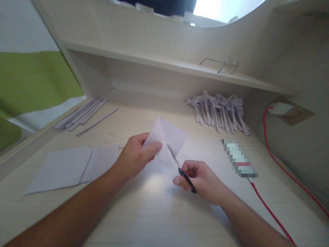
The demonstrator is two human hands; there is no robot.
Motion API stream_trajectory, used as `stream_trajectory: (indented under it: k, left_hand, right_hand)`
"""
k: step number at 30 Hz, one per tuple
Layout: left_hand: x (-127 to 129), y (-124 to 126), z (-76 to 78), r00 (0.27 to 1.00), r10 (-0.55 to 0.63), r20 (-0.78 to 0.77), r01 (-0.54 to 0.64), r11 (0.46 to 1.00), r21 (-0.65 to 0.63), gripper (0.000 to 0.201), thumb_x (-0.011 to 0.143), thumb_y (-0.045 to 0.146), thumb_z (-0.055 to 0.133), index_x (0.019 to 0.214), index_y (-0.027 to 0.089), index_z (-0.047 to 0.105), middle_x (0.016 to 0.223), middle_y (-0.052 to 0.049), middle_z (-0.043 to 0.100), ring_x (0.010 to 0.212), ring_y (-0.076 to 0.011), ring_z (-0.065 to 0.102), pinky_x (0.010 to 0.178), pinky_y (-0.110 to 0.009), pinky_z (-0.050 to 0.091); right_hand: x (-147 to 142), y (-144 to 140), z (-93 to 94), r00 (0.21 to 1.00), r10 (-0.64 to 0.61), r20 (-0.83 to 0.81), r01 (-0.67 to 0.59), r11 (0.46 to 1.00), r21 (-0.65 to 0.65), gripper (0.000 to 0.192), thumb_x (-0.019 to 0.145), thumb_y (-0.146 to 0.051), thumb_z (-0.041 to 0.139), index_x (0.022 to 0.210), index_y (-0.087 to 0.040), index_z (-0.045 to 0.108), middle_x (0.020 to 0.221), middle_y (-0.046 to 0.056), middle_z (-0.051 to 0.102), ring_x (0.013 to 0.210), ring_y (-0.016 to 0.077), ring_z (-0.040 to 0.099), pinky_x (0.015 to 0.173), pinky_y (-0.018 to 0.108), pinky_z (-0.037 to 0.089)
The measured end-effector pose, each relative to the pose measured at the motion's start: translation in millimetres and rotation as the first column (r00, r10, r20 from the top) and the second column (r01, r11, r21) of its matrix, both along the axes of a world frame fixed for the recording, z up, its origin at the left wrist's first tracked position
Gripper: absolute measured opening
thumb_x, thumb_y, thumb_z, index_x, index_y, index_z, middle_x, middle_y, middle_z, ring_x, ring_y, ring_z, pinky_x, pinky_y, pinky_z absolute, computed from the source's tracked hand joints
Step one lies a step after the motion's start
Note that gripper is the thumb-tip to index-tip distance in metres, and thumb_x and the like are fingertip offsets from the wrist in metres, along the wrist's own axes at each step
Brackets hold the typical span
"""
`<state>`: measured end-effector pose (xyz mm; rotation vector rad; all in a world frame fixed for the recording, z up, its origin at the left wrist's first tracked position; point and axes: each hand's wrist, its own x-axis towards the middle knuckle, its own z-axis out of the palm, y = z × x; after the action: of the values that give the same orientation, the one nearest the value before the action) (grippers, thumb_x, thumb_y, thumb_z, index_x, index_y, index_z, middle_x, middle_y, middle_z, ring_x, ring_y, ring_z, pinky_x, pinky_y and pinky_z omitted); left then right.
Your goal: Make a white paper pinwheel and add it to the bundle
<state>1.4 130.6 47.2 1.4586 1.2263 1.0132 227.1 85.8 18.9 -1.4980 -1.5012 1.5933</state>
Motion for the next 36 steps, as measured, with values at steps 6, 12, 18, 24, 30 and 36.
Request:
stream_trajectory:
  k: [6, 12, 18, 24, 30, 36]
  left_hand:
    - [-7, 7, -1.1, 0.962, 0.225, 0.153, -0.24, 0.967, 0.086, 0.019, 0.079, 0.036, 0.072, 0.08, 0.018, 0.069, 0.067, 0.001, 0.064, 0.059, -0.0137, 0.055, 0.053, -0.024, 0.045]
    - [-7, 6, 1.5, 0.975, 0.213, 0.068, -0.218, 0.974, 0.063, 0.012, 0.075, 0.03, 0.071, 0.076, 0.018, 0.071, 0.069, 0.002, 0.064, 0.064, -0.0146, 0.058, 0.055, -0.023, 0.044]
    - [8, -7, -3.2, 0.973, -0.228, -0.042, 0.218, 0.961, -0.169, 0.008, 0.073, 0.023, 0.066, 0.069, 0.017, 0.069, 0.06, 0.003, 0.06, 0.055, -0.0131, 0.053, 0.049, -0.023, 0.035]
    - [12, -7, -13.8, 0.957, -0.254, 0.138, 0.272, 0.952, -0.141, 0.025, 0.084, 0.04, 0.069, 0.081, 0.016, 0.074, 0.074, -0.002, 0.07, 0.066, -0.0148, 0.059, 0.062, -0.025, 0.044]
    - [19, -13, -14.0, 0.95, -0.292, 0.111, 0.305, 0.943, -0.135, 0.028, 0.088, 0.038, 0.067, 0.071, 0.016, 0.069, 0.064, 0.003, 0.061, 0.059, -0.0111, 0.051, 0.056, -0.022, 0.038]
    - [10, -6, -11.8, 0.993, -0.09, 0.073, 0.086, 0.995, 0.053, 0.027, 0.089, 0.037, 0.065, 0.072, 0.017, 0.067, 0.063, 0.003, 0.058, 0.059, -0.0119, 0.051, 0.056, -0.023, 0.041]
  right_hand:
    - [5, 1, 2.2, 0.994, 0.09, 0.062, -0.087, 0.995, -0.037, 0.047, 0.065, -0.048, 0.091, 0.068, -0.019, 0.053, 0.058, -0.008, 0.042, 0.053, 0.0079, 0.036, 0.047, 0.024, 0.023]
    - [11, 4, 11.9, 0.978, -0.188, -0.09, 0.207, 0.928, 0.309, 0.037, 0.069, -0.042, 0.089, 0.085, -0.02, 0.065, 0.074, -0.001, 0.063, 0.065, 0.014, 0.054, 0.061, 0.027, 0.043]
    - [5, 4, 6.6, 0.931, -0.303, -0.201, 0.355, 0.88, 0.316, 0.037, 0.065, -0.038, 0.091, 0.084, -0.02, 0.065, 0.074, -0.001, 0.063, 0.067, 0.0148, 0.056, 0.063, 0.028, 0.046]
    - [4, 5, -4.3, 0.854, -0.407, -0.324, 0.489, 0.84, 0.234, 0.035, 0.066, -0.036, 0.091, 0.082, -0.02, 0.064, 0.072, -0.003, 0.061, 0.063, 0.012, 0.052, 0.059, 0.025, 0.043]
    - [0, 6, -7.0, 0.831, -0.415, -0.37, 0.516, 0.824, 0.235, 0.037, 0.065, -0.036, 0.091, 0.084, -0.019, 0.064, 0.075, -0.001, 0.066, 0.065, 0.0135, 0.057, 0.06, 0.025, 0.046]
    - [-3, 3, 3.2, 0.949, -0.224, -0.221, 0.272, 0.938, 0.215, 0.033, 0.072, -0.039, 0.086, 0.082, -0.018, 0.063, 0.067, -0.002, 0.063, 0.06, 0.0124, 0.055, 0.057, 0.025, 0.042]
